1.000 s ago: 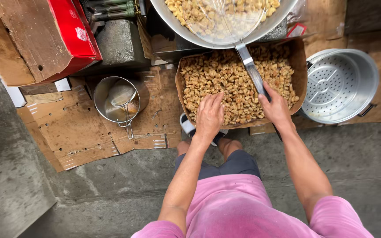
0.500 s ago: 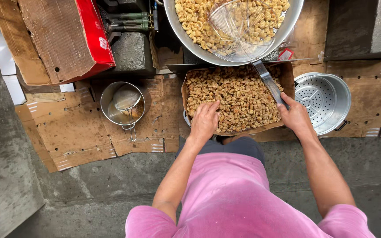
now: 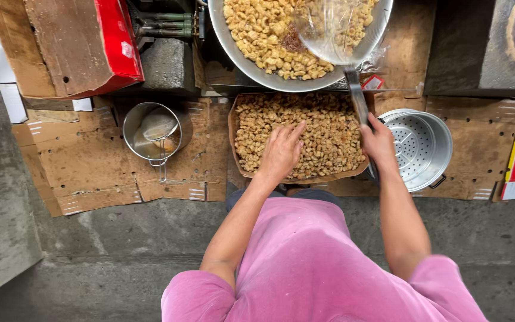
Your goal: The person uses a wire skimmer to scoop fried snack pieces from a large wok of hot oil and transfers them into a cardboard box. The person then lifts the box to distribute the snacks and returns to the wok to continue scooping more fried pieces.
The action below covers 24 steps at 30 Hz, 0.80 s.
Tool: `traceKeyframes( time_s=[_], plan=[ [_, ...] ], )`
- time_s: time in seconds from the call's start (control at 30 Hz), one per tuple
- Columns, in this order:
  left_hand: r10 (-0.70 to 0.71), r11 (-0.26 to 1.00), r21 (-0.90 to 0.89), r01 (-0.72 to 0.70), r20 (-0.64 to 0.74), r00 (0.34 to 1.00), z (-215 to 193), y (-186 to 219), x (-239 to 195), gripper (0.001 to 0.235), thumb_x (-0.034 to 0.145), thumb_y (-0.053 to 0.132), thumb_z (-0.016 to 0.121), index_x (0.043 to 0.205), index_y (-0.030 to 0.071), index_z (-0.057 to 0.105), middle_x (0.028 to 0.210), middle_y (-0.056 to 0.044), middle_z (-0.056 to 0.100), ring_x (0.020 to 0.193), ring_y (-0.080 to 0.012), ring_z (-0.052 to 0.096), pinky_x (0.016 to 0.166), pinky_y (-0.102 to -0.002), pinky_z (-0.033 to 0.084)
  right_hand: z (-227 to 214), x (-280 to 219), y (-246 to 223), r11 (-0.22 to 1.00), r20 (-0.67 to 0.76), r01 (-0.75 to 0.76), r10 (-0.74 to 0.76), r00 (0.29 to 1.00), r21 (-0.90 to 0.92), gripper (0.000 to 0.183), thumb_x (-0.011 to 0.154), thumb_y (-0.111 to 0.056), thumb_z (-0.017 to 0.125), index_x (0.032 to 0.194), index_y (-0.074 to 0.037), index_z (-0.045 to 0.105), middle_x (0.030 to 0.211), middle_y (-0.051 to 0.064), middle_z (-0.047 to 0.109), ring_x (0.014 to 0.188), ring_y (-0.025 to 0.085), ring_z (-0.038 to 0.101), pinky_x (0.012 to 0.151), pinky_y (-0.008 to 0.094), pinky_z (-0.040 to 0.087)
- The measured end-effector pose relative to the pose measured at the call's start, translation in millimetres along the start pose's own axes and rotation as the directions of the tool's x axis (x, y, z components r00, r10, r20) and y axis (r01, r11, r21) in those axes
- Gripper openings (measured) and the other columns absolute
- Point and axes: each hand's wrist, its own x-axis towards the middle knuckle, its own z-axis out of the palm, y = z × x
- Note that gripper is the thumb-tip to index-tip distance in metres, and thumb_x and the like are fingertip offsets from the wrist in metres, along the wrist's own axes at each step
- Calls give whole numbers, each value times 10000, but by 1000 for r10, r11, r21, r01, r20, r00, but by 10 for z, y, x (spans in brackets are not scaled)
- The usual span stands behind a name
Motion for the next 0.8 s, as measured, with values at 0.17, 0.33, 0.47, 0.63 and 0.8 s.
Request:
traceKeyframes(
  time_s=[0.17, 0.33, 0.47, 0.63, 0.8],
  plan=[
    [-55, 998, 2, 55, 10, 998, 245, 215, -80, 548, 963, 171, 666, 1491, 126, 526, 1344, -191, 616, 1294, -371, 531, 1091, -492, 439, -27, 531, 94, 999, 32, -35, 34, 999, 28, 547, 959, -272, 660, 1477, -116, 578, 726, 116, 678, 456, 155, 578, 463, 339, 480],
    [-102, 995, -16, 102, -25, 994, 154, 224, -59, 540, 965, 202, 683, 1480, 128, 542, 1358, -192, 603, 1315, -379, 519, 1099, -491, 438, -108, 936, 161, 975, 82, -83, 68, 994, 204, 546, 970, -248, 656, 1495, -131, 559, 692, 65, 608, 430, 146, 517, 402, 341, 421],
    [-76, 997, 29, 76, -3, 997, -27, 62, 76, 556, 949, 196, 685, 1483, 129, 545, 1335, -196, 602, 1288, -384, 526, 1099, -503, 435, 252, 1264, -77, 953, 77, 46, -72, 994, 299, 505, 999, -237, 673, 1480, -101, 596, 793, 12, 599, 494, 105, 553, 415, 329, 478],
    [-32, 999, 39, 30, 38, 999, -283, -85, 300, 541, 952, 168, 671, 1476, 131, 542, 1343, -193, 608, 1304, -382, 523, 1097, -508, 434, 478, 1544, -586, 999, 81, -5, 2, 997, 42, 492, 977, -246, 664, 1446, -118, 589, 735, 62, 660, 445, 148, 560, 411, 339, 462],
    [-15, 997, 80, 14, 6, 1000, -499, -260, 483, 574, 940, 155, 668, 1498, 130, 536, 1340, -214, 587, 1293, -389, 510, 1098, -517, 421, 264, 1062, -756, 998, 174, 59, -56, 983, -11, 501, 987, -241, 631, 1471, -116, 612, 741, 120, 635, 454, 164, 549, 428, 355, 463]
  ],
)
